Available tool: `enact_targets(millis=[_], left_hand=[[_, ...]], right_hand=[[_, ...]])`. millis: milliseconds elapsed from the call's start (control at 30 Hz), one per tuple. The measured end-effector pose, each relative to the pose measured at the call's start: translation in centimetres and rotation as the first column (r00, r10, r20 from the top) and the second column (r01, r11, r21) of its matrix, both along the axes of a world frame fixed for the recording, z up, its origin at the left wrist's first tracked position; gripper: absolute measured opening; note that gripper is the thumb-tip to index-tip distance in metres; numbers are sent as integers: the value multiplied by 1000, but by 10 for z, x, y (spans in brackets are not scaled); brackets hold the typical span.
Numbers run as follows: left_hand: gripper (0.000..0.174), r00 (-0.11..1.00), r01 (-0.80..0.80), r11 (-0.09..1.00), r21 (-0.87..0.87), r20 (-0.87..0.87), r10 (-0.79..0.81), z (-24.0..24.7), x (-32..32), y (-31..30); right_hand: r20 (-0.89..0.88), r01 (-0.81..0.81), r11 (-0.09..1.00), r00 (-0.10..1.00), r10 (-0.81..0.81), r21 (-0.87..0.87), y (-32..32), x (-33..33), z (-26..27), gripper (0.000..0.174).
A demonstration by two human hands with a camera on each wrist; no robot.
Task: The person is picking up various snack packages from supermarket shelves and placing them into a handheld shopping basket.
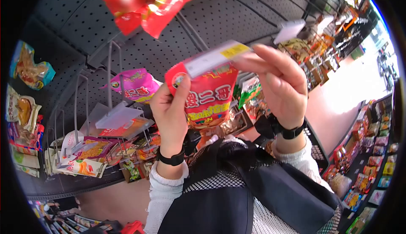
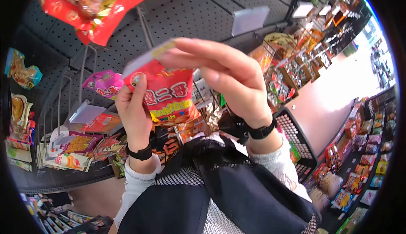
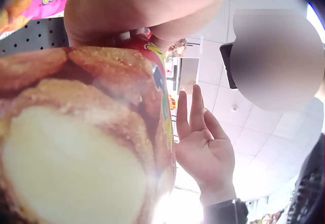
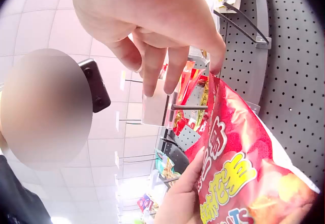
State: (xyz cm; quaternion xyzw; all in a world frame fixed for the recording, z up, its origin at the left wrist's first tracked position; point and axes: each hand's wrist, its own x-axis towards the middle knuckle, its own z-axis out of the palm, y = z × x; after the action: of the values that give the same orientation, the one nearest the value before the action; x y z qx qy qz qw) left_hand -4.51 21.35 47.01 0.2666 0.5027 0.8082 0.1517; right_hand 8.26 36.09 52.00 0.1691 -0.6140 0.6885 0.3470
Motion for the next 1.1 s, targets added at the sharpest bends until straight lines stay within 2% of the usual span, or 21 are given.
enact_targets(millis=[33, 67, 100, 233, 300, 367, 433, 500, 533, 667, 733, 900, 967, 1100], left_hand=[[12, 999, 41, 997, 70, 11, -42, 1, -2, -1], [12, 997, -24, 998, 62, 80, 19, 9, 3, 1], [12, 997, -18, 998, 57, 79, 13, 9, 3, 2], [11, 1000, 2, 995, 100, -14, -1, 8, -1, 0], [12, 994, -99, 990, 100, -46, 104, 7, 3, -3], [13, 993, -77, 988, 131, -82, 88, 5, 3, -5], [14, 991, -125, 986, 112, -27, 129, 9, 3, -3], [9, 991, -137, 984, 110, 5, 137, 16, 4, 3], [13, 987, -156, 982, 105, 40, 153, 18, 4, 4], [13, 984, -175, 980, 91, 57, 170, 12, 0, 8], [12, 986, -167, 982, 87, 2, 167, 5, -4, 8], [13, 985, -172, 976, 131, 11, 172, -3, -2, 9], [13, 979, -204, 970, 128, 20, 204, -5, -4, 10], [13, 978, -206, 970, 130, -8, 208, -3, -11, 17]], right_hand=[[-2, -13, 1000, 1000, 13, 12, 0, -2, 3, 50], [1, -28, 1000, 1000, 28, 13, 0, -5, 5, 49], [-1, -21, 1000, 1000, 21, 8, 0, -6, 7, 49], [-24, 10, 997, 1000, -8, 77, 6, -9, 13, 48], [14, -67, 998, 998, 67, 18, 4, -10, 11, 48], [22, -98, 995, 995, 98, -23, 4, -11, 11, 48], [-15, -205, 979, 979, 205, 5, 9, -13, 7, 40], [-30, -189, 980, 981, 191, 54, 12, -14, 7, 40], [-17, -183, 982, 983, 185, 53, 12, -14, 7, 40], [18, -155, 987, 988, 155, 43, 11, -13, 5, 40], [22, -139, 989, 990, 138, 53, 12, -13, 4, 41], [28, -142, 989, 990, 141, 45, 14, -14, -6, 41], [71, -47, 999, 996, 45, 22, 14, -17, -11, 42], [78, 24, 999, 997, -27, 39, 11, -27, -19, 43]])
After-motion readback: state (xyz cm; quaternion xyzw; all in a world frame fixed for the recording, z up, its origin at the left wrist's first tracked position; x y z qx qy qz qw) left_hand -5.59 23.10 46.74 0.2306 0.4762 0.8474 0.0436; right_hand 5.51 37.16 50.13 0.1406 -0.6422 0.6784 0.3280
